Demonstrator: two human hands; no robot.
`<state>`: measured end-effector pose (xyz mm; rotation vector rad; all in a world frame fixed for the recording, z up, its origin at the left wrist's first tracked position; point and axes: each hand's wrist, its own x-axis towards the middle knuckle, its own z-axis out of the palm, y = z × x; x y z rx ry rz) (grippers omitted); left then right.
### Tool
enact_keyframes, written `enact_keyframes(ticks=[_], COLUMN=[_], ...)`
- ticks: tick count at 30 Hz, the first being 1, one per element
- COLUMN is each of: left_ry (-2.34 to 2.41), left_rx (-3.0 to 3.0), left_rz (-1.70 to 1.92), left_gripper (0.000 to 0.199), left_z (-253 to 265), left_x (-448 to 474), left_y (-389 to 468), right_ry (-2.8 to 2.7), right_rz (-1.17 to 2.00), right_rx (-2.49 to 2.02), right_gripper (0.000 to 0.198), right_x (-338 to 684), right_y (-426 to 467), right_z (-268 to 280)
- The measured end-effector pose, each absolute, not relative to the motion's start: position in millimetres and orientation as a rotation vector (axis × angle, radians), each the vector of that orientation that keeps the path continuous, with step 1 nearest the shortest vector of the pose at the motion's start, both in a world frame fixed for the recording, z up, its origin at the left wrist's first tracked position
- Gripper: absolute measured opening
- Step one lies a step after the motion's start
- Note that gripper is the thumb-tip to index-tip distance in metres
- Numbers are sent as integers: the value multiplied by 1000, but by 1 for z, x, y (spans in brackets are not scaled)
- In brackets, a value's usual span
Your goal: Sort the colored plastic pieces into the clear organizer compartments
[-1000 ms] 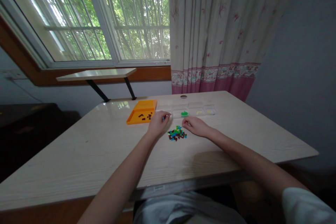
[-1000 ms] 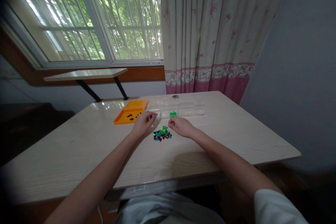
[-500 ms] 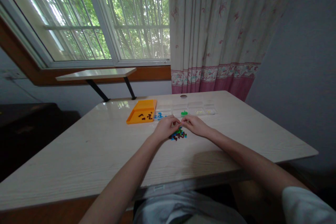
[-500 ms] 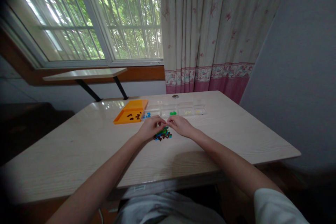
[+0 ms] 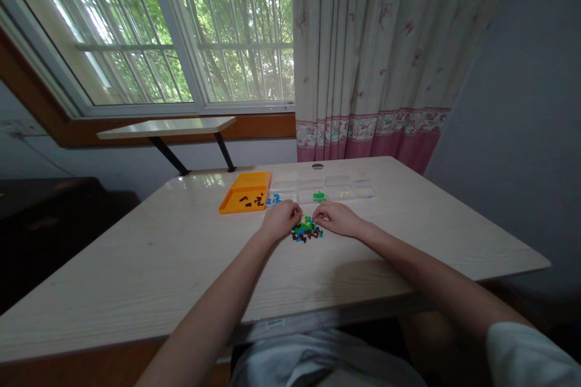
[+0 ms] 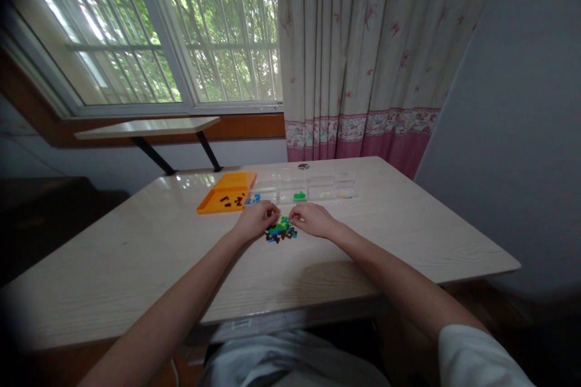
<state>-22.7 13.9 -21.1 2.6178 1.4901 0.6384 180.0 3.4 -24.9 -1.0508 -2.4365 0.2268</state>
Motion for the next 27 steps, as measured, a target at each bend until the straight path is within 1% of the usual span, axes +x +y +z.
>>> enact_keyframes(ticks=[7,14,22,27], left_ry=[1402,1249,1148,1121], left_rx=[2660,2671,2655,2658], left_rz=[542,556,572,551], left_gripper=[25,23,21,22], left_z=[-23,-23,-20,-18], left_x=[-23,-21,-20,-20], left_y=[16,17,15,14], right_ry=[-2436,-2456,-2444,-2446], right_rz=[206,199,225,235], right_rx=[-1059,-1047,-1070,-1097], right_gripper=[13,23,15,18], right_x=[179,179,179,179], right_y=[3,3,3,3], right_z=[-25,-25,-25,-25])
